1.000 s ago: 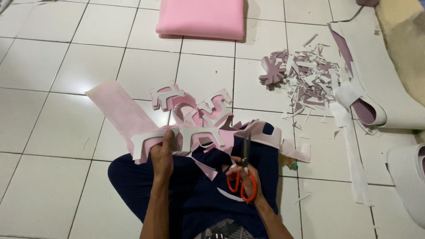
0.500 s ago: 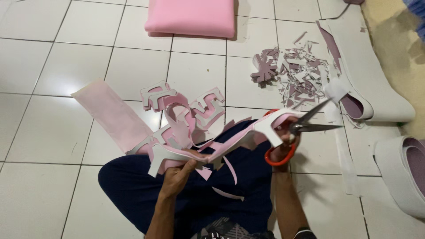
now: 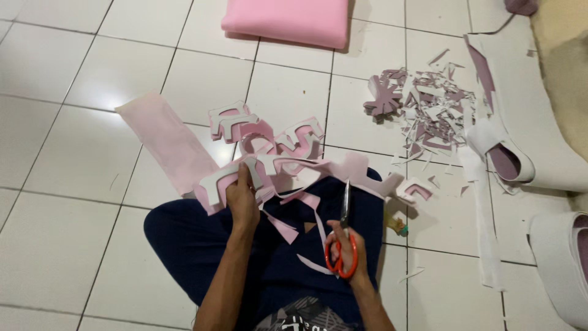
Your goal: The person sits on the tiled floor and trims pink and white foam cutouts with red-handled scissors, cutting excess foam from decorative shaped pieces one at a time and setting finished pieces aside with the scrap pile nearby.
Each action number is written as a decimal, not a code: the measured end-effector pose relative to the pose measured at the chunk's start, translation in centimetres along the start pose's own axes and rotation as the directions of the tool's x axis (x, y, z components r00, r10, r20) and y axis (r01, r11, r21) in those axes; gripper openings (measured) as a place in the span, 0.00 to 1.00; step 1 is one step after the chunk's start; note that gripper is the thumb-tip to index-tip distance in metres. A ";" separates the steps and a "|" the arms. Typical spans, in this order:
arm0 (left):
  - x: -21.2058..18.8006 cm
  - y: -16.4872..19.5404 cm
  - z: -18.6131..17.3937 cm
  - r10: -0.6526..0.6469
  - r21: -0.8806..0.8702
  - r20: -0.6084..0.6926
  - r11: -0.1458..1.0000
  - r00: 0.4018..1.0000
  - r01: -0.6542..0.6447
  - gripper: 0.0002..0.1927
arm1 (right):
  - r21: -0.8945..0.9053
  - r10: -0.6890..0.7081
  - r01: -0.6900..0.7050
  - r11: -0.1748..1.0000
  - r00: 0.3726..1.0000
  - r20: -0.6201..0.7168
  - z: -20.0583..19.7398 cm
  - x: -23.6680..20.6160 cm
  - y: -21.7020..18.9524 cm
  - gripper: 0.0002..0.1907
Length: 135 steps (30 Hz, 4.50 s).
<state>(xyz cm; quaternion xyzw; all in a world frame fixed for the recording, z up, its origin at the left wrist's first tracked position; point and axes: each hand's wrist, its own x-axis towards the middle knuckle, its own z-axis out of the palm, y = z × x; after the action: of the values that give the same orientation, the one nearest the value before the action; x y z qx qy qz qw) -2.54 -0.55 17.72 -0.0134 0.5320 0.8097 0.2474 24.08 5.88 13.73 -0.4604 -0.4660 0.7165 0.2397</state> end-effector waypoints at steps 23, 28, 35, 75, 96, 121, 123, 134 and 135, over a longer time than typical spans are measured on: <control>5.6 8.4 -6.6 0.464 -0.313 0.134 0.858 0.876 -0.407 0.16 | -0.746 -0.579 0.331 0.578 0.810 -0.089 -5.7 8.3 -15.3 0.15; 9.2 3.5 -9.6 0.262 0.085 0.006 0.962 0.965 -0.261 0.18 | -0.407 -0.099 0.117 0.906 0.993 0.065 -2.0 8.0 -8.3 0.25; 11.0 -3.6 -13.9 0.093 0.133 -0.104 0.988 0.990 -0.079 0.18 | -0.491 0.035 0.140 0.860 0.943 0.330 0.7 6.7 0.1 0.25; 1.6 0.9 5.9 0.252 -0.072 0.827 0.933 0.502 -0.352 0.17 | 0.230 -0.070 0.036 0.973 0.987 0.142 5.2 3.3 4.1 0.37; 6.5 2.4 -5.0 0.036 -0.103 0.002 0.994 0.999 -0.036 0.08 | -0.058 0.058 -0.026 0.998 0.728 0.683 12.4 2.6 0.2 0.26; 6.7 4.3 -1.1 0.169 -0.231 0.141 0.964 0.976 -0.134 0.08 | -0.058 -0.116 0.194 0.979 0.774 0.623 13.5 1.3 -1.4 0.28; 5.5 4.2 -1.6 0.051 -0.133 0.082 0.990 0.995 -0.040 0.07 | -0.052 -0.099 0.169 0.984 0.771 0.629 13.9 1.5 -1.6 0.28; 2.0 -0.2 -1.8 0.158 -0.177 0.055 0.973 0.986 -0.146 0.10 | -0.169 -0.026 0.124 0.978 0.872 0.488 14.7 2.1 -2.9 0.27; 2.0 -0.4 -2.0 0.146 -0.152 0.034 0.978 0.989 -0.139 0.10 | -0.171 -0.033 0.134 0.976 0.869 0.493 14.7 2.1 -2.9 0.27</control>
<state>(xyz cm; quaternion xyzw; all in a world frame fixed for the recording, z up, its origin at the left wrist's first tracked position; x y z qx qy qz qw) -4.55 -1.36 15.94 0.0243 0.4637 0.8630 0.1988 9.86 2.23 17.44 -0.2660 -0.6004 0.7477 0.0983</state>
